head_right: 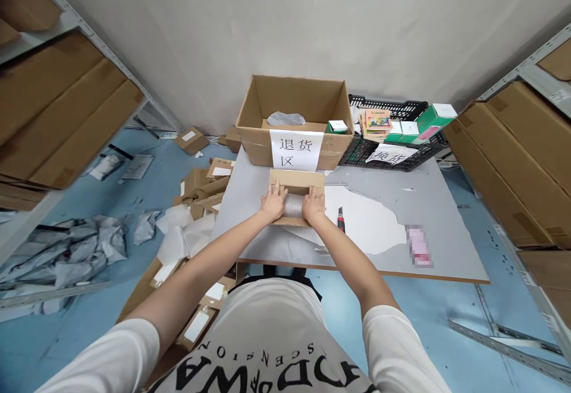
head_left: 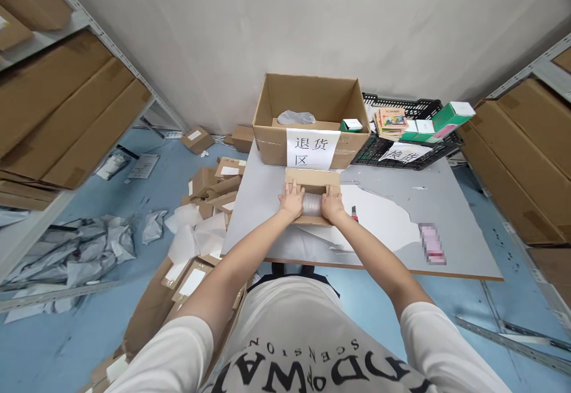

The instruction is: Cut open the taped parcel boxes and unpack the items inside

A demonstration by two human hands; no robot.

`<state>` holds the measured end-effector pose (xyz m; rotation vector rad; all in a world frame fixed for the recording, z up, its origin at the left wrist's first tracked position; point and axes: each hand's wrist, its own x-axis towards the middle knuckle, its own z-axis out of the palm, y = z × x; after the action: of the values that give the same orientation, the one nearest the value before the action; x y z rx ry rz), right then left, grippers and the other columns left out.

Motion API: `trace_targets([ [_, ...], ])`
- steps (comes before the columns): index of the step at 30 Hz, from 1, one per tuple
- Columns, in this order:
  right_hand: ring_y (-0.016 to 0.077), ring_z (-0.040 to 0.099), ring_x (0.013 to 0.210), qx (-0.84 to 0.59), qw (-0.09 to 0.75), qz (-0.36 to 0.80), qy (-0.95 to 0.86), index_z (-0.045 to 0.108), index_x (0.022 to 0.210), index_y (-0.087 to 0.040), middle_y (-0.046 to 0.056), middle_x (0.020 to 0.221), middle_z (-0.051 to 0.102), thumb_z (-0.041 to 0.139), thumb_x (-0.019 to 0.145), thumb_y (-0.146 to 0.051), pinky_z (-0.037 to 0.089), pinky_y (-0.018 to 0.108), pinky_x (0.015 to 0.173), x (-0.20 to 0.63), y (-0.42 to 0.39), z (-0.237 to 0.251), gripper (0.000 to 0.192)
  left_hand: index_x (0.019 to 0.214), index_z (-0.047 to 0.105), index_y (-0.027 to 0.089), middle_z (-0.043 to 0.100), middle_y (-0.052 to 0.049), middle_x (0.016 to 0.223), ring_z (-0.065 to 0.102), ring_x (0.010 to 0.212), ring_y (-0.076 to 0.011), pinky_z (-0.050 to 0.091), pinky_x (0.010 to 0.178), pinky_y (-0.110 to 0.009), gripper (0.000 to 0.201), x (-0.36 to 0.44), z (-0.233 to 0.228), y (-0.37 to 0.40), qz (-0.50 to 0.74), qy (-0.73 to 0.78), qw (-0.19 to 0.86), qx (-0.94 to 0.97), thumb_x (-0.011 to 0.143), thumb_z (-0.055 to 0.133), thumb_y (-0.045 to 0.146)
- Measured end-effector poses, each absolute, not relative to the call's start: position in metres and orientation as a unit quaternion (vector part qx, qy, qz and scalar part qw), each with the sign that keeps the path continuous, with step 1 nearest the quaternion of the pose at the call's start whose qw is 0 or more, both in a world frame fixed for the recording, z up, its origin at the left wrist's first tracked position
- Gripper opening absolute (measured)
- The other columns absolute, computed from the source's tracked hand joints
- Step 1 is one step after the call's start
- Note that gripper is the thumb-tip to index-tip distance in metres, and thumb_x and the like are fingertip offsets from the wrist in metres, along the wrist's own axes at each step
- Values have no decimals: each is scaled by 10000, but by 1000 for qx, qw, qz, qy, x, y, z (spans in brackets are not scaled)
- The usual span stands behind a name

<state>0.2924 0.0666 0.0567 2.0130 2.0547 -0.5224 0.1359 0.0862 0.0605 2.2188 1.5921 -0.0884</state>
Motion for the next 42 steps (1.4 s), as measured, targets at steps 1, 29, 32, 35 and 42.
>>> trace_targets([
  [1, 379, 280, 1368, 677, 115, -161, 709, 445, 1349, -42, 267, 1515, 177, 362, 853, -88, 358, 609, 975, 297, 67, 63, 505, 1427, 349, 211, 33, -118, 1573, 110, 1404, -409, 337, 956, -662, 635, 133, 63, 88, -42, 566, 200, 799, 803, 454, 156],
  [29, 239, 187, 1424, 769, -162, -252, 565, 220, 1473, -84, 163, 1510, 287, 233, 938, -330, 274, 413, 1115, 389, 5, -11, 589, 1295, 511, 140, 433, -159, 1423, 363, 1350, -263, 281, 1113, -394, 547, 36, 10, 82, 248, 623, 372, 642, 770, 644, 219],
  [32, 302, 161, 1424, 767, -130, -149, 611, 216, 1468, -83, 202, 1534, 192, 324, 910, -244, 280, 491, 1089, 386, 7, 14, 590, 1307, 512, 169, 430, -124, 1433, 346, 1360, -243, 258, 1124, -420, 478, 45, 23, 71, 228, 561, 313, 732, 829, 525, 187],
  [35, 332, 181, 1413, 695, -64, -73, 713, 355, 1410, -110, 196, 1524, 229, 405, 857, -131, 221, 549, 1093, 380, 19, 45, 556, 1288, 531, 218, 450, -100, 1422, 326, 1369, -268, 151, 1123, -551, 411, 53, 38, 62, 172, 528, 277, 785, 887, 442, 229],
  [42, 280, 573, 1139, 550, 144, -209, 796, 566, 1247, -139, 162, 1231, 614, 652, 769, -203, 441, 341, 948, 338, 83, 72, 490, 1281, 535, 235, 398, -114, 1456, 313, 1363, -331, 132, 1054, -672, 462, 54, 57, 53, 65, 495, 297, 814, 900, 415, 465],
])
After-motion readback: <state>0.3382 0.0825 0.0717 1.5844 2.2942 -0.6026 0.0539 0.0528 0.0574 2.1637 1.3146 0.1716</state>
